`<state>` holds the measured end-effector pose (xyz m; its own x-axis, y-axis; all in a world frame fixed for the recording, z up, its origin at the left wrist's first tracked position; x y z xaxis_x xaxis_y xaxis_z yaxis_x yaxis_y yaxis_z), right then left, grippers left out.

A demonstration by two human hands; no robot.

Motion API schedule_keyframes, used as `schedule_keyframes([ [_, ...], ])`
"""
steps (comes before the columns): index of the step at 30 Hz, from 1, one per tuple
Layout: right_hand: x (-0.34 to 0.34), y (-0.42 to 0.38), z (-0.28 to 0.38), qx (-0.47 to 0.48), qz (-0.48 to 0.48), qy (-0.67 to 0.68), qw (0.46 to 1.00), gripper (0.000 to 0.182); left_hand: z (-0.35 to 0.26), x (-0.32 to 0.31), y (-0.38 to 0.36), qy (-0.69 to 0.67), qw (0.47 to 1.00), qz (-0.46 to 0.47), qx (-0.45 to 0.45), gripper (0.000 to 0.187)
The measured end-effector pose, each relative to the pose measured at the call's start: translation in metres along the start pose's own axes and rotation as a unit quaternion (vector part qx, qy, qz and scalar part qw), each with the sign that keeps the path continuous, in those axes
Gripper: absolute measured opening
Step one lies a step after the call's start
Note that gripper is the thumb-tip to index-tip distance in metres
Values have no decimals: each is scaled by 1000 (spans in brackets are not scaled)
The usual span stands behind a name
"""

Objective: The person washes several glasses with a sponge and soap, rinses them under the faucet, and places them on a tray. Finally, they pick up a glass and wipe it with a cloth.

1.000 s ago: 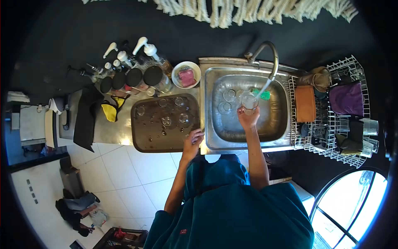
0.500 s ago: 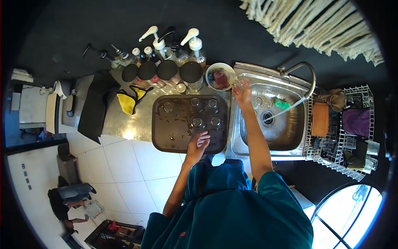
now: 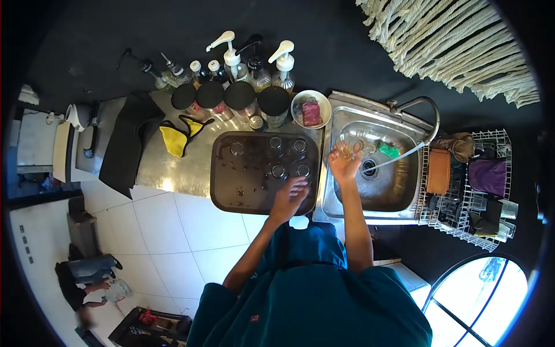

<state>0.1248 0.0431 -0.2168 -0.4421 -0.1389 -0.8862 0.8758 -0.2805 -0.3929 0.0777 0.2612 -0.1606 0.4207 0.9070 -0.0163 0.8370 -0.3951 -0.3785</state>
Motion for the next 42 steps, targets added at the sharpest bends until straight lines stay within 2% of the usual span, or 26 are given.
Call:
schedule_keyframes([
  [2, 6, -27, -6, -9, -27, -15, 999, 46, -8, -17, 12, 26, 1000, 3, -15, 41],
  [4, 16, -51, -10, -11, -83, -31, 996, 44, -9, -36, 14, 68, 994, 57, -61, 43],
  [5, 23, -56, -9, -7, -89, -30, 996, 44, -6, -39, 11, 67, 994, 64, -57, 43],
  [9, 65, -61, 25, 71, -38, 12, 997, 45, 22, -56, 6, 42, 983, 177, -33, 43],
  [11, 96, -57, 54, 137, -139, -4, 981, 40, 34, -47, 2, 72, 983, 163, -36, 42],
  [12, 110, -56, 69, 167, -201, -56, 964, 34, 38, -41, 0, 71, 983, 170, -13, 42],
  [13, 124, -50, 82, 177, -206, -54, 961, 34, 44, -34, -1, 85, 982, 166, -1, 44],
  [14, 145, -47, 98, 213, -316, -167, 909, 37, 52, -28, 1, 101, 984, 148, 3, 45],
  [15, 158, -51, 114, 239, -419, -273, 832, 41, 59, -24, 2, 118, 985, 128, 7, 45],
  [16, 164, -54, 123, 242, -424, -270, 830, 41, 60, -23, 0, 119, 984, 135, 8, 45],
  [17, 161, -62, 141, 275, -473, -492, 678, 46, 60, -20, 0, 116, 985, 127, 5, 45],
  [18, 145, -67, 149, 285, -483, -678, 475, 52, 58, -19, 1, 111, 987, 116, 2, 45],
  [19, 140, -70, 151, 286, -483, -678, 474, 52, 56, -19, 0, 110, 987, 116, 1, 45],
  [21, 115, -80, 157, 319, -432, -752, 383, 56, 55, -22, -1, 115, 984, 133, 17, 43],
  [23, 94, -88, 157, 333, -396, -760, 393, 53, 55, -25, 3, 108, 985, 131, 10, 43],
  [25, 82, -100, 151, 327, -348, -818, 321, 52, 57, -28, -5, 104, 986, 128, 13, 43],
  [26, 75, -106, 146, 338, -299, -815, 363, 53, 55, -31, -5, 97, 985, 144, 18, 43],
  [29, 36, -127, 98, 392, -149, -830, 369, 57, 50, -34, -9, 96, 985, 146, 17, 44],
  [31, 29, -137, 52, 388, -46, -828, 402, 60, 57, -32, -10, 51, 989, 131, 43, 46],
  [33, 17, -145, 1, 340, 55, -837, 426, 61, 71, -27, -17, 28, 990, 121, 63, 50],
  [35, 4, -150, -50, 280, 134, -814, 490, 64, 85, -17, -28, -98, 987, 45, 123, 54],
  [36, -2, -150, -71, 254, 193, -816, 482, 64, 93, -8, -30, -131, 987, 34, 91, 56],
  [37, -6, -146, -90, 230, 249, -814, 472, 64, 97, 2, -35, -122, 987, 40, 96, 56],
  [39, -15, -140, -121, 224, 348, -788, 456, 64, 103, 33, -49, -149, 982, -82, 81, 56],
  [40, -19, -138, -132, 228, 348, -787, 457, 64, 104, 46, -52, -149, 979, -119, 67, 55],
  [42, -23, -136, -156, 160, 397, -781, 455, 65, 100, 67, -57, -157, 970, -174, 62, 53],
])
Point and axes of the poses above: each hand's wrist, its own y-axis towards the middle knuckle, its own x-axis out of the back of the hand, z = x × y, the point moved 4 cm from there along y, towards the middle knuckle, and after that the axes turned 7 degrees about x, right-handed, at the moved point
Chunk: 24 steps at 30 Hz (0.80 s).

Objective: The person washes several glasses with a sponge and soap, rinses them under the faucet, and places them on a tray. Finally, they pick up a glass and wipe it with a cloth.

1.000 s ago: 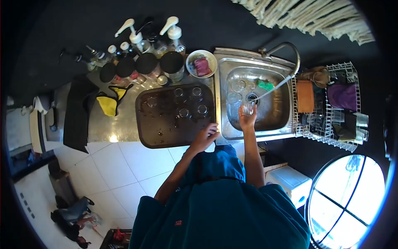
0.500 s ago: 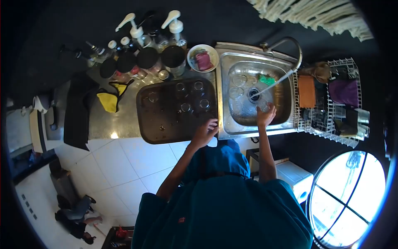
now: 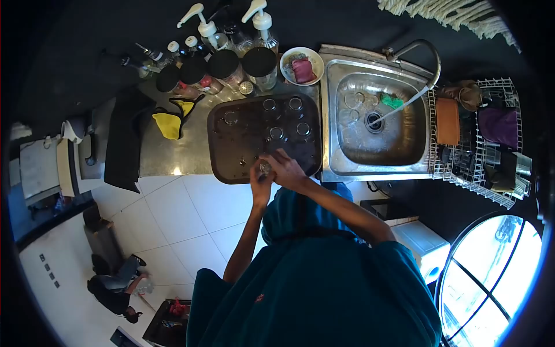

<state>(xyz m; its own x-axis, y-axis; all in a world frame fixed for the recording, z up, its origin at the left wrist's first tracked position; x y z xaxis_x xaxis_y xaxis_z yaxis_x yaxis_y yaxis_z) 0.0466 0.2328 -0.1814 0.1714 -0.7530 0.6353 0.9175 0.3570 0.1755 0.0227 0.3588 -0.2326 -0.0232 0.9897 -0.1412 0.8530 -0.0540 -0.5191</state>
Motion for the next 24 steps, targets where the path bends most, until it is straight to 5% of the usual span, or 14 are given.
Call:
schedule_keyframes([
  [4, -3, 9, 6, -36, -31, 61, 997, 67, -6, 30, 31, 74, 996, -47, 0, 56],
  [7, 20, -8, 1, -39, -77, -30, 996, 67, -18, 29, 63, 95, 991, -91, -35, 55],
  [9, 35, -27, -10, -114, -44, 52, 991, 64, -13, 33, 87, 110, 988, -108, -29, 55],
  [13, 68, -81, -60, -208, -104, 118, 965, 36, -43, 18, 91, 254, 961, -97, -56, 55],
  [15, 88, -109, -93, -222, -211, 89, 948, 26, -53, 15, 89, 375, 896, -164, -173, 54],
  [17, 100, -138, -135, -282, -267, 13, 921, 26, -59, 16, 87, 387, 885, -190, -175, 55],
  [19, 118, -148, -168, -278, -291, -49, 914, 26, -56, 19, 90, 461, 873, -146, -62, 54],
  [22, 131, -147, -214, -361, -217, -60, 905, 51, -45, 8, 86, 379, 903, -132, -154, 52],
  [24, 139, -137, -241, -390, -177, -79, 900, 73, -50, 7, 81, 350, 923, -116, -105, 52],
])
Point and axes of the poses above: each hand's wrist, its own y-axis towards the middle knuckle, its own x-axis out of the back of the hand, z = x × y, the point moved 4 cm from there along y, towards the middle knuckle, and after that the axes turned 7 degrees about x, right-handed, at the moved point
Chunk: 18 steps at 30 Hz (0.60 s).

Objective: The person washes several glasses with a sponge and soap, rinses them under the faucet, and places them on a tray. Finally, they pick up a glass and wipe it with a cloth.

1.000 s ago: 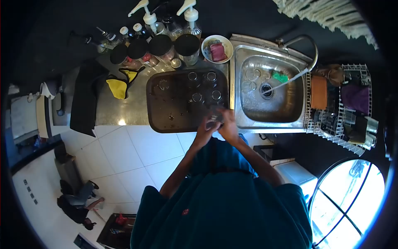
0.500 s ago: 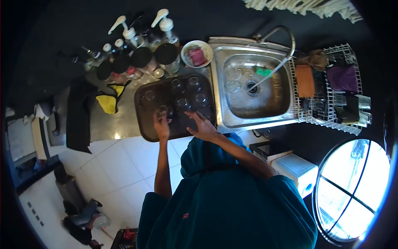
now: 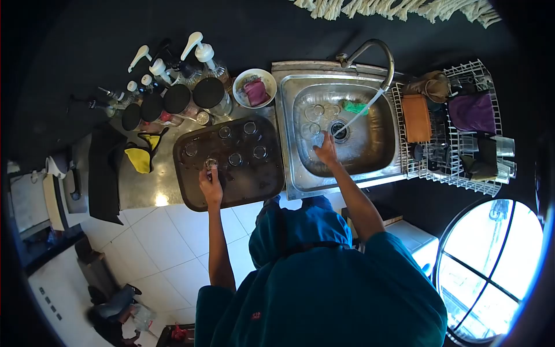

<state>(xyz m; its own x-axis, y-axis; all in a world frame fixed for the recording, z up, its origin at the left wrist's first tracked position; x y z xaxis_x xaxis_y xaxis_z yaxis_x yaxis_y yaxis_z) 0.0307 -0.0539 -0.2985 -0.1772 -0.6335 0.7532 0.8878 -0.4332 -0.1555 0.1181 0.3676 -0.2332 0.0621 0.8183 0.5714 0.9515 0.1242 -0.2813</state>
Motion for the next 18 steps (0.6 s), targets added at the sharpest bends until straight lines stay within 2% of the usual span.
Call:
schedule_keyframes([
  [1, -3, 10, -3, 6, 4, 5, 1000, 73, -3, 0, -3, -34, 998, 33, 46, 52],
  [2, -6, 22, -8, -41, -6, 9, 999, 75, -4, -1, -7, -32, 998, 21, 46, 52],
  [3, -9, 32, -8, -89, -15, 14, 996, 78, -2, -3, -10, -85, 996, -7, 22, 53],
  [4, -19, 41, -15, -24, -18, 17, 999, 82, 2, -4, -15, -135, 990, -34, -5, 54],
  [7, -39, 56, -31, 15, 42, 9, 999, 82, 14, -11, -46, -119, 986, -117, 23, 55],
  [9, -38, 60, -39, 36, 39, 2, 999, 77, -8, -20, -83, -107, 985, -135, 18, 52],
  [11, -19, 59, -38, 106, 55, 2, 993, 69, -29, -37, -114, -97, 984, -148, 12, 49],
  [12, -9, 55, -39, 101, 54, 7, 993, 69, -36, -46, -126, -65, 987, -147, 3, 45],
  [14, 11, 52, -44, 66, 51, 137, 987, 59, -52, -72, -140, -23, 988, -151, -39, 36],
  [15, 19, 50, -49, 65, 47, 139, 987, 59, -60, -86, -145, -20, 991, -125, -44, 34],
  [16, 23, 45, -60, -13, 45, 316, 947, 55, -70, -100, -147, -22, 992, -101, -66, 33],
  [17, 26, 41, -69, -88, 42, 482, 870, 50, -80, -116, -148, -25, 993, -77, -88, 32],
  [18, 17, 40, -94, -126, 26, 571, 811, 46, -98, -130, -150, -58, 994, -41, -81, 31],
])
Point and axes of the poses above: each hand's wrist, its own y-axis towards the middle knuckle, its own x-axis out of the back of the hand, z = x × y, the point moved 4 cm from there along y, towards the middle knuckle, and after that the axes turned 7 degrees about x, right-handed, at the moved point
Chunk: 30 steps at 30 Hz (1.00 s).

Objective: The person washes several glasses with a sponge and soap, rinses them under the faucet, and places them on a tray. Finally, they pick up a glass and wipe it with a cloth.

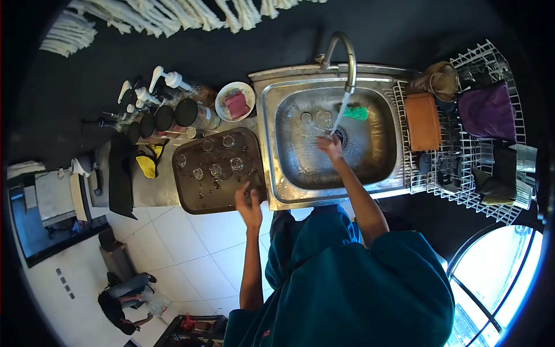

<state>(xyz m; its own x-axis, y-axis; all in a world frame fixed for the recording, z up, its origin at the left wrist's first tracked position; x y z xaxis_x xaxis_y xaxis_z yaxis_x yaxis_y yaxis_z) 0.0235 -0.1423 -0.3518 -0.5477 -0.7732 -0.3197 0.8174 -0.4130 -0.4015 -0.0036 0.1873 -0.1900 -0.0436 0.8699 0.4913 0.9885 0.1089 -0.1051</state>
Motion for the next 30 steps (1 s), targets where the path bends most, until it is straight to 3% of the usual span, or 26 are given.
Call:
schedule_keyframes([
  [1, 7, 0, 5, 3, -2, 3, 1000, 46, -16, -16, 0, -36, 999, 34, 10, 29],
  [3, 18, -1, 17, -53, 6, 174, 983, 44, -17, -45, 4, -11, 996, 92, -8, 26],
  [8, 18, -11, 54, -70, -52, 284, 955, 43, -49, -100, 3, -19, 976, 217, -2, 28],
  [10, 11, -15, 63, -85, 10, 365, 927, 46, -48, -116, -2, -19, 963, 269, -10, 28],
  [13, 5, -21, 69, -101, 13, 390, 915, 50, -50, -126, -10, -7, 950, 313, 12, 29],
  [17, -2, -22, 63, -112, 2, 428, 897, 52, -52, -126, -19, 13, 946, 323, 36, 30],
  [20, -1, -21, 62, -70, -4, 386, 920, 54, -45, -123, -24, -3, 946, 321, 46, 30],
  [23, 0, -20, 61, -56, 27, 441, 896, 57, -35, -120, -27, -21, 945, 324, 50, 31],
  [26, 7, -18, 53, -80, 65, 422, 901, 61, -38, -114, -30, -12, 948, 314, 54, 31],
  [28, 6, -26, 50, -155, 81, 426, 888, 63, -39, -109, -34, -22, 949, 310, 54, 32],
  [30, 3, -31, 53, -168, 59, 418, 891, 64, -37, -106, -35, -33, 952, 301, 50, 32],
])
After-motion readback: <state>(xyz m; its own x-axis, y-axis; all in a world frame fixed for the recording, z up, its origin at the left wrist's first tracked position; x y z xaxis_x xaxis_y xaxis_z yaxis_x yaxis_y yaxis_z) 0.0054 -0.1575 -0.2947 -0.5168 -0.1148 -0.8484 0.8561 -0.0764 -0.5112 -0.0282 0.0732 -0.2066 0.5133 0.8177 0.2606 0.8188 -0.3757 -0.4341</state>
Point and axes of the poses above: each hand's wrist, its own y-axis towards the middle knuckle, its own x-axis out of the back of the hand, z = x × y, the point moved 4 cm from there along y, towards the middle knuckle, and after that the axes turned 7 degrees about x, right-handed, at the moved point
